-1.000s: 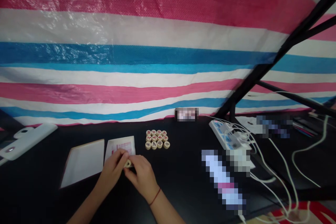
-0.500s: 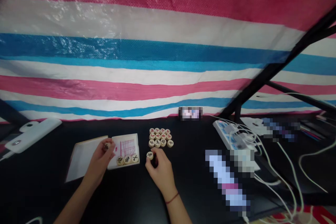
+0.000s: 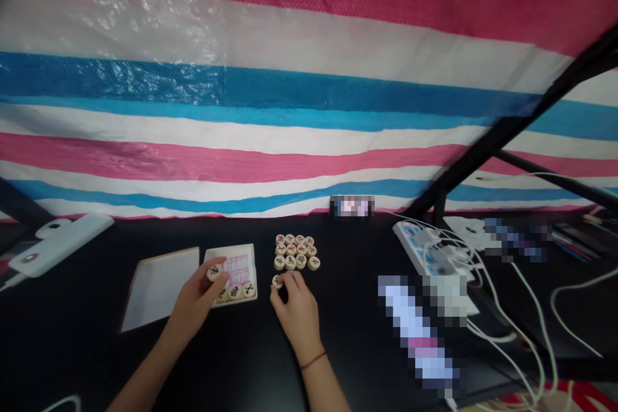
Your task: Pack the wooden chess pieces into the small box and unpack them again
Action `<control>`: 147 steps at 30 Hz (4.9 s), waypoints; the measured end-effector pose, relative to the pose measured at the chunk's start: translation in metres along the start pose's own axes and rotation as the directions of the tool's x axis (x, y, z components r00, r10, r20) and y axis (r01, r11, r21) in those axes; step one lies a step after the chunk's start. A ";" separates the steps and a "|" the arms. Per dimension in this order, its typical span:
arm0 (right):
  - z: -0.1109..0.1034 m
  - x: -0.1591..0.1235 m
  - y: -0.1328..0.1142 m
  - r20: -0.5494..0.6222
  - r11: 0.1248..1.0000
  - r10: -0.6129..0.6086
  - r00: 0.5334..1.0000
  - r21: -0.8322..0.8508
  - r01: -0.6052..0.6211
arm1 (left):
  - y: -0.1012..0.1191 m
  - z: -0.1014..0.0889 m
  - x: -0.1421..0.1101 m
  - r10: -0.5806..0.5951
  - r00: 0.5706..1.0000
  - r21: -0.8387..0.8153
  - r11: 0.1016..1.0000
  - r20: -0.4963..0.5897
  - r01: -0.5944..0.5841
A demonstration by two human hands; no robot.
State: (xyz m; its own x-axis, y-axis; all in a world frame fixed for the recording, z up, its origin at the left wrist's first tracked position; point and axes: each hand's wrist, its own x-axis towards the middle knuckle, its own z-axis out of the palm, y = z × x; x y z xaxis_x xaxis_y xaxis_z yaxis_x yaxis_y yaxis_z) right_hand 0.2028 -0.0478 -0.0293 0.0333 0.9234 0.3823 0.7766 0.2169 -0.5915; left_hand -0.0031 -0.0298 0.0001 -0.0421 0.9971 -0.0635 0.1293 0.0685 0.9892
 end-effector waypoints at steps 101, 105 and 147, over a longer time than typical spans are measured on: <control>0.023 -0.010 -0.034 0.126 0.982 -0.117 0.985 -0.133 0.133 | -0.004 -0.013 -0.003 0.299 0.906 0.847 0.356 0.298 -0.396; 0.023 -0.012 -0.035 0.162 0.983 -0.082 0.983 -0.149 0.107 | 0.003 -0.017 -0.003 0.171 0.925 0.849 0.368 0.340 -0.380; -0.002 -0.002 -0.023 -0.196 0.961 -0.168 0.966 0.187 0.205 | 0.006 -0.001 -0.003 0.027 0.962 -0.031 0.999 0.271 -0.019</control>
State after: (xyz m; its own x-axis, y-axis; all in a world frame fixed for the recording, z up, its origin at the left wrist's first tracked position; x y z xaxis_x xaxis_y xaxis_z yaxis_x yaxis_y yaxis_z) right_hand 0.1858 -0.0554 -0.0155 0.0255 0.7935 0.6080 0.6355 0.4566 -0.6226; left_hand -0.0030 -0.0325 0.0069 0.2318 0.9702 -0.0701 0.0989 0.0482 0.9939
